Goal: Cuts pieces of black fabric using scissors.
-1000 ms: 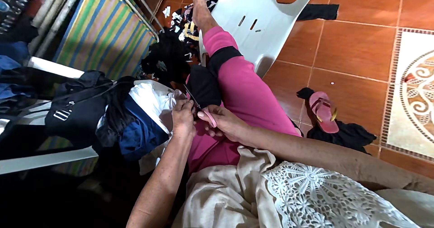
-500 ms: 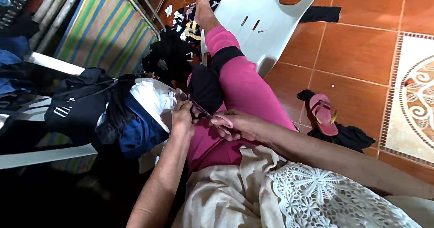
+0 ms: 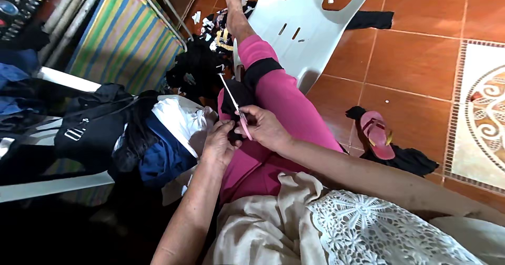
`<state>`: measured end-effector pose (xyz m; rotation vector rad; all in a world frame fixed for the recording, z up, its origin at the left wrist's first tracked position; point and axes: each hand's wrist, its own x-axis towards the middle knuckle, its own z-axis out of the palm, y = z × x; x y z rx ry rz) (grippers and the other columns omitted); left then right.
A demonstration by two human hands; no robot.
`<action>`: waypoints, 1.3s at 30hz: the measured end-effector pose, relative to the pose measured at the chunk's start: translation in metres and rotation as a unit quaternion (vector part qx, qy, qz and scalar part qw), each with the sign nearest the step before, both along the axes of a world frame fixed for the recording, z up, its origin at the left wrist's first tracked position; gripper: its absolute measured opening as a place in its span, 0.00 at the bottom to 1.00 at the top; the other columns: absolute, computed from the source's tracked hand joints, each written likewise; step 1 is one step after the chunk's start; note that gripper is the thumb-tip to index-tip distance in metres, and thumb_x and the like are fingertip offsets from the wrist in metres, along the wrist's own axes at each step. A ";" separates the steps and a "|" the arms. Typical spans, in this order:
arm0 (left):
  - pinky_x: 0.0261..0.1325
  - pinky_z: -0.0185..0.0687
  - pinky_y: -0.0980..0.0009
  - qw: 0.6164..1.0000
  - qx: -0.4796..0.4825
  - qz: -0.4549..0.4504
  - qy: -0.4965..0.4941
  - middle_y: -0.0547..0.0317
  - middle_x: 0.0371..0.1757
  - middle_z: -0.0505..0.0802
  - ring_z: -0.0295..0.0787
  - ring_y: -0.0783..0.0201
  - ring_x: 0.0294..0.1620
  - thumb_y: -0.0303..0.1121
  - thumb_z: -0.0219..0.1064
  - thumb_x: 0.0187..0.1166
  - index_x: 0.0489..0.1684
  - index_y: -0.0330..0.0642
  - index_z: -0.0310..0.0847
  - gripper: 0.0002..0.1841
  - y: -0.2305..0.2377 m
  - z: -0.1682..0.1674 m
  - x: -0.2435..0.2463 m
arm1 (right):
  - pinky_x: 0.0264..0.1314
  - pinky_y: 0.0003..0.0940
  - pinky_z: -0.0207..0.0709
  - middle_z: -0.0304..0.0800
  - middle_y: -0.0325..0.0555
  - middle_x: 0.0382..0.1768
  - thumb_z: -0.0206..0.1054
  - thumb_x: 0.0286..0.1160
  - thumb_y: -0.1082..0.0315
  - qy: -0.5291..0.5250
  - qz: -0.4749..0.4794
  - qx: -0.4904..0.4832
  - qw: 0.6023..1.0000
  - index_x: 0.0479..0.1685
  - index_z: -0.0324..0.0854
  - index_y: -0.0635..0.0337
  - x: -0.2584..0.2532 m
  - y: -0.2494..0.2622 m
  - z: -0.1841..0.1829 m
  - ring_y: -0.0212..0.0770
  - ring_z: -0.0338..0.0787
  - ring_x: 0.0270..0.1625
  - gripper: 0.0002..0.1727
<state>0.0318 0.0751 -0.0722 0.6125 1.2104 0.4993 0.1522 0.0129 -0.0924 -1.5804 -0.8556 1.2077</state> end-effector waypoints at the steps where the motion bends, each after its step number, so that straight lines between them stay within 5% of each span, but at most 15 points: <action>1: 0.20 0.78 0.77 1.000 -0.001 0.005 -0.004 0.52 0.29 0.87 0.83 0.66 0.21 0.24 0.53 0.89 0.44 0.36 0.76 0.06 -0.001 0.000 0.001 | 0.39 0.30 0.82 0.90 0.48 0.38 0.75 0.71 0.76 -0.009 -0.004 -0.001 1.000 0.66 0.80 0.63 -0.002 0.004 -0.002 0.34 0.87 0.32 0.22; 13: 0.22 0.77 0.77 0.999 0.013 0.047 0.000 0.53 0.26 0.86 0.81 0.67 0.20 0.24 0.54 0.88 0.39 0.36 0.78 0.08 -0.007 0.000 0.008 | 0.36 0.29 0.83 0.89 0.48 0.37 0.73 0.70 0.81 0.033 -0.012 0.000 0.999 0.62 0.80 0.64 -0.003 0.008 -0.007 0.34 0.86 0.30 0.20; 19: 0.14 0.66 0.81 0.995 0.057 -0.043 0.068 0.54 0.23 0.87 0.77 0.71 0.15 0.27 0.57 0.88 0.36 0.35 0.81 0.10 0.005 -0.002 0.013 | 0.35 0.29 0.83 0.88 0.49 0.36 0.73 0.67 0.83 0.052 -0.024 0.005 0.998 0.62 0.79 0.66 -0.004 0.007 -0.003 0.35 0.86 0.28 0.22; 27: 0.34 0.81 0.69 0.969 0.124 -0.158 0.146 0.57 0.31 0.86 0.83 0.66 0.30 0.27 0.64 0.82 0.39 0.37 0.83 0.04 0.032 -0.006 0.031 | 0.33 0.28 0.83 0.86 0.47 0.30 0.72 0.65 0.86 0.077 -0.076 0.029 0.994 0.68 0.73 0.65 -0.004 0.003 0.000 0.34 0.86 0.26 0.28; 30: 0.34 0.80 0.70 0.967 0.100 -0.177 0.150 0.58 0.31 0.84 0.80 0.67 0.28 0.29 0.64 0.83 0.44 0.37 0.83 0.04 0.043 -0.008 0.036 | 0.31 0.27 0.83 0.87 0.46 0.29 0.73 0.64 0.86 0.080 -0.081 0.048 0.992 0.67 0.73 0.65 -0.006 0.001 -0.001 0.33 0.85 0.24 0.28; 35: 0.30 0.78 0.70 0.987 0.064 -0.102 0.107 0.57 0.28 0.84 0.78 0.66 0.25 0.25 0.65 0.78 0.36 0.40 0.80 0.01 0.053 -0.011 0.041 | 0.33 0.28 0.83 0.86 0.46 0.28 0.73 0.65 0.85 0.071 -0.072 0.053 0.993 0.66 0.73 0.66 -0.007 0.001 -0.003 0.33 0.85 0.25 0.27; 39: 0.28 0.78 0.71 0.990 0.045 -0.081 0.105 0.55 0.30 0.84 0.79 0.66 0.24 0.24 0.62 0.79 0.43 0.38 0.80 0.03 0.050 -0.005 0.035 | 0.34 0.30 0.84 0.87 0.47 0.30 0.73 0.69 0.82 0.041 -0.049 0.048 0.997 0.66 0.74 0.64 -0.008 0.004 -0.004 0.34 0.87 0.26 0.25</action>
